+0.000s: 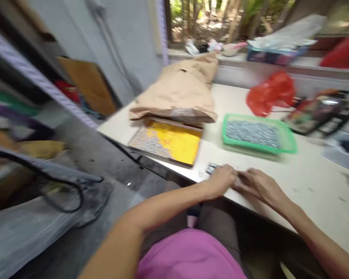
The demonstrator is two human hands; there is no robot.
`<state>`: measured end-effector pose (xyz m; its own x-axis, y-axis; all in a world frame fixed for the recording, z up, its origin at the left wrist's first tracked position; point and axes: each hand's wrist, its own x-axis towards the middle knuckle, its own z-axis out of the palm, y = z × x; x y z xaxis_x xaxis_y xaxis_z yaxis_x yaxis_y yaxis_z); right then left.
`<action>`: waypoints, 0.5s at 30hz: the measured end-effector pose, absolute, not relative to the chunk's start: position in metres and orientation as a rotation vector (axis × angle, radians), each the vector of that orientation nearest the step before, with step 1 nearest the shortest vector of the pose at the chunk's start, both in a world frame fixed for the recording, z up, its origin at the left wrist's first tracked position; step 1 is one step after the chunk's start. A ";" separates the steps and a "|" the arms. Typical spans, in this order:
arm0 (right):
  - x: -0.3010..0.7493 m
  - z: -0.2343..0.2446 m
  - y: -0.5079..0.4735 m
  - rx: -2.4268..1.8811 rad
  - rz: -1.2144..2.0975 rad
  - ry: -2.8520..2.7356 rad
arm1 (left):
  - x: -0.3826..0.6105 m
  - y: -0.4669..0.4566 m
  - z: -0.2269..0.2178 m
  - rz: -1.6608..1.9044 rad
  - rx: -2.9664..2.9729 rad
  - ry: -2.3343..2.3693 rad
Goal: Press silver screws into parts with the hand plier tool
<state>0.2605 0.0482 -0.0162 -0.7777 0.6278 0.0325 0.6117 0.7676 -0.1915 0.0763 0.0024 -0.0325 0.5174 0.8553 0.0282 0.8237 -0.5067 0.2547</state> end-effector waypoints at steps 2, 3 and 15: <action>0.256 -0.016 0.062 -1.033 0.298 -2.941 | 0.075 -0.011 -0.038 0.394 2.546 1.495; 0.256 -0.015 0.067 -1.056 0.341 -2.943 | 0.075 -0.017 -0.042 0.474 2.532 1.531; 0.211 0.008 0.083 -1.328 0.123 -2.809 | 0.081 -0.048 -0.050 0.624 2.515 1.440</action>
<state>0.2114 0.0832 0.0079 -0.6347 0.7727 -0.0054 0.7702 0.6321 -0.0850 0.0810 -0.0483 -0.0499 0.4436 0.8549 0.2689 0.7808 -0.5160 0.3523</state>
